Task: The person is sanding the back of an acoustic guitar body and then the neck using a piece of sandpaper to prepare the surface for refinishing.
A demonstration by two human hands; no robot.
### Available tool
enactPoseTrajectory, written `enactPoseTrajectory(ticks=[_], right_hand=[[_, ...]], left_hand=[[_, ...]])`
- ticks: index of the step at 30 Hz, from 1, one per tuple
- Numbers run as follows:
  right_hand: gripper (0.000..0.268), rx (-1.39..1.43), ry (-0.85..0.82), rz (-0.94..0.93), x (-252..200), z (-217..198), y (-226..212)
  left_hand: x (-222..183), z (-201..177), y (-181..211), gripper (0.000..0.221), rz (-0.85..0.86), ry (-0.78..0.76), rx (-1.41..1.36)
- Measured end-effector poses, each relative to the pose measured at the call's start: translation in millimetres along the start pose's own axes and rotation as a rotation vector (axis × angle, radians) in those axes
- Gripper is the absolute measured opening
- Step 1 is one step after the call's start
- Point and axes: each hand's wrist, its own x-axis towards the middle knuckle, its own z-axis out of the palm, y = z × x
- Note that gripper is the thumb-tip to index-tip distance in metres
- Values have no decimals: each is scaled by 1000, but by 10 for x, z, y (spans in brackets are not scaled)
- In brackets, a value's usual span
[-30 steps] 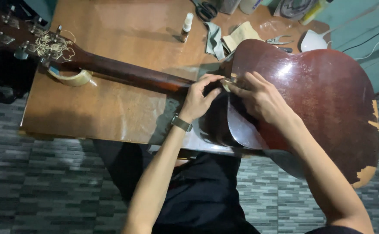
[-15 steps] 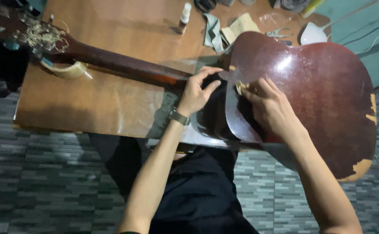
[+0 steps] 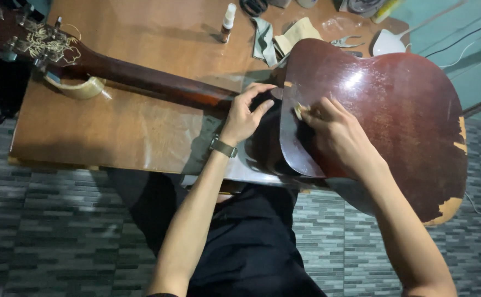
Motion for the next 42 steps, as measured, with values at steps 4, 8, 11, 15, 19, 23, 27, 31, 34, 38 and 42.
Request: enactPoseTrajectory(ticks=[4, 8, 11, 15, 19, 23, 27, 31, 34, 38, 42], right_hand=[[26, -20, 74, -57, 410, 275, 178], [27, -26, 107, -55, 423, 198, 113], [32, 0, 51, -33, 157, 26, -88], [35, -64, 4, -60, 84, 79, -27], [33, -80, 93, -95, 529, 283, 85], [37, -10, 102, -117, 580, 187, 44], [35, -3, 29, -74, 232, 76, -25], [38, 7, 35, -104, 429, 178, 32], [30, -91, 126, -136, 631, 271, 47], [25, -49, 150, -24, 493, 214, 31], [17, -60, 186, 246, -28, 251, 63]], left_hand=[[-3, 10, -73, 30, -10, -18, 10], [17, 13, -42, 29, -10, -12, 33], [-10, 15, 3, 30, -18, 9, 23], [-31, 15, 4, 30, -13, 21, 7], [8, 36, -82, 29, 10, 3, 36], [41, 22, -134, 27, 8, -3, 27], [-16, 9, -63, 29, 7, 17, -19], [-7, -6, -93, 29, 3, 12, 2], [3, 18, -103, 29, 5, -11, 64], [39, 15, -33, 28, 5, -23, 38], [6, 11, 24, 27, -28, -20, -5]])
